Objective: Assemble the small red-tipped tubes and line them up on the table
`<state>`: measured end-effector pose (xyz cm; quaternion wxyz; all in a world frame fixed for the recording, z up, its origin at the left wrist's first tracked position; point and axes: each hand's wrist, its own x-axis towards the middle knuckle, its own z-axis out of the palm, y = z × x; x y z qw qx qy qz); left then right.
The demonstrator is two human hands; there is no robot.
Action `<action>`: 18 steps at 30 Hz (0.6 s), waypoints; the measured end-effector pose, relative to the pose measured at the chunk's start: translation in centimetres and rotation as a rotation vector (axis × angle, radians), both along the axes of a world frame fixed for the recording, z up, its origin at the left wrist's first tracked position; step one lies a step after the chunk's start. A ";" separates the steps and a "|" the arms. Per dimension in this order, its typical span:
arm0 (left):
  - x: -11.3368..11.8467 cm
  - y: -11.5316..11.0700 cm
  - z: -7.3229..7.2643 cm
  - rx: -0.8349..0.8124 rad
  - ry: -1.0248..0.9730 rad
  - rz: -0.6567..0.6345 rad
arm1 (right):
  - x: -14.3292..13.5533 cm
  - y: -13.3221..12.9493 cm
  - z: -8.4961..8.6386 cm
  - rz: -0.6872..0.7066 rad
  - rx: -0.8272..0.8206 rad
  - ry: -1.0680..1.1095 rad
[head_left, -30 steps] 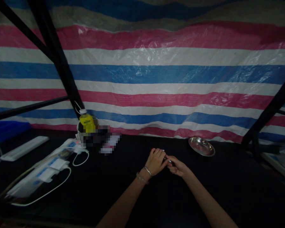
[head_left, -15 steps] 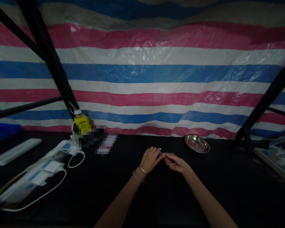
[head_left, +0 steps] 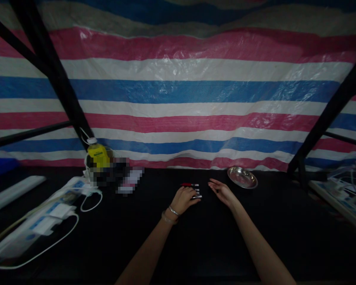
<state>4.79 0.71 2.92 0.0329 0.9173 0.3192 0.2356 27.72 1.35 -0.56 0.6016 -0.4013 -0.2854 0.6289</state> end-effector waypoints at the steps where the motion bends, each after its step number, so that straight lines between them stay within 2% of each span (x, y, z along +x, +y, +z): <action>1: 0.0 0.0 0.0 -0.006 0.021 -0.004 | -0.2 0.2 -0.4 -0.034 0.021 -0.048; 5: 0.0 0.0 -0.1 -0.024 0.045 -0.010 | -1.3 0.8 -1.6 -0.187 0.152 -0.240; 9: 0.0 0.2 -0.3 -0.042 0.035 -0.001 | -1.9 0.8 -2.2 -0.287 0.252 -0.534; 13: 0.0 0.2 -0.4 -0.038 0.052 0.007 | -1.8 0.1 -2.1 -0.341 0.303 -0.841; 18: -0.1 0.2 -0.5 -0.034 0.043 -0.014 | -1.8 -0.5 -1.3 -0.345 0.331 -1.052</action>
